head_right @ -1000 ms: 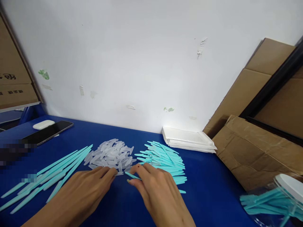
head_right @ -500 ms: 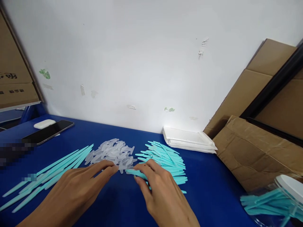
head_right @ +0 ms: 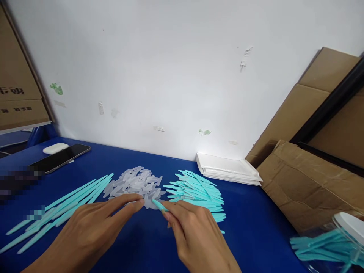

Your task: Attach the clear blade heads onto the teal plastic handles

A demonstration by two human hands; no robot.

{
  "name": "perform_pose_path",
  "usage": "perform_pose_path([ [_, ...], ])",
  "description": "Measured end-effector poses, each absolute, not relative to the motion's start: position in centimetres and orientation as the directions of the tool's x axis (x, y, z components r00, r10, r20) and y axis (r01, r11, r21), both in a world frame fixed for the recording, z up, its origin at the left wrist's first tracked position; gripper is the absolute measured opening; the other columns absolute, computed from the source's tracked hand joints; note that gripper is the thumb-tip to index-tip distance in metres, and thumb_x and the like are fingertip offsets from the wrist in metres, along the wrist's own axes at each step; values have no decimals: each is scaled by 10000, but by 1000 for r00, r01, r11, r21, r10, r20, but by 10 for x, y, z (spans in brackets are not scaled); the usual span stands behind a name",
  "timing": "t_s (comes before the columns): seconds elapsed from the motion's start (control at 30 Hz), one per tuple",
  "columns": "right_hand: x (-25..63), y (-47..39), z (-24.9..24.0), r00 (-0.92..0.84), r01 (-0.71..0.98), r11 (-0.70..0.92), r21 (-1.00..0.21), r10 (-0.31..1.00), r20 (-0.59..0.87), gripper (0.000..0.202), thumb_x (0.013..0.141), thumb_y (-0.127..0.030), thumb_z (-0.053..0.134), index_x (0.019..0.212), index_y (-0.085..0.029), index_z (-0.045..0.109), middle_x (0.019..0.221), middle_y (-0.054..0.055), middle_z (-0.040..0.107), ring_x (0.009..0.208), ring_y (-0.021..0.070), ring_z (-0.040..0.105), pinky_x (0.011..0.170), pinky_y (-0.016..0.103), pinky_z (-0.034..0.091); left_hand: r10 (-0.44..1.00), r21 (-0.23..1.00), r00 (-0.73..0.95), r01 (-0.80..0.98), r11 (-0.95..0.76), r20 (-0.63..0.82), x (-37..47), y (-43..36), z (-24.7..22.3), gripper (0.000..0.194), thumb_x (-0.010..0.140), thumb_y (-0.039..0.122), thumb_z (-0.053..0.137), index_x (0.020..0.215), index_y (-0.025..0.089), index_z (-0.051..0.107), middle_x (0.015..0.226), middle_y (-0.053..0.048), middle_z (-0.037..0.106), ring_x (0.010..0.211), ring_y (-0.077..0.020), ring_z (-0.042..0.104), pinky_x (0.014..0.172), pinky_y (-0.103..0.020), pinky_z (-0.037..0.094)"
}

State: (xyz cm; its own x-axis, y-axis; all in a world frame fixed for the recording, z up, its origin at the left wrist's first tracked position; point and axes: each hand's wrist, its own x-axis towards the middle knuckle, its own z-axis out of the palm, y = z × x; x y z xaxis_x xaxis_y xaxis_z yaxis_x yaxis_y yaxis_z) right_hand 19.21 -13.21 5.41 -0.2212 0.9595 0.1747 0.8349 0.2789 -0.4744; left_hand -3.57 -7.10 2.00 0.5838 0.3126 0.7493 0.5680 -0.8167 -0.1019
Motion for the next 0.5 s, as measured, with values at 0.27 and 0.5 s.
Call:
perform_pose_path([
  [0.27,188,-135,63,-271,765,283,-578,956,109,287,1074,-288,391,889,-258,609,786,-42,661,736,156,633,701,275,408,225,-101,534,513,-852,815,-35,-74,23,291,1032,104,379,1103,155,656,1048,-58,762,812,-154,752,596,-226,564],
  [0.5,188,-135,65,-270,758,282,-588,956,111,314,1076,-303,394,837,-251,592,771,-53,658,731,142,631,702,267,404,221,-75,505,501,-862,834,-35,-76,26,289,1033,103,389,1096,156,666,1050,-52,761,861,-142,748,629,-202,566],
])
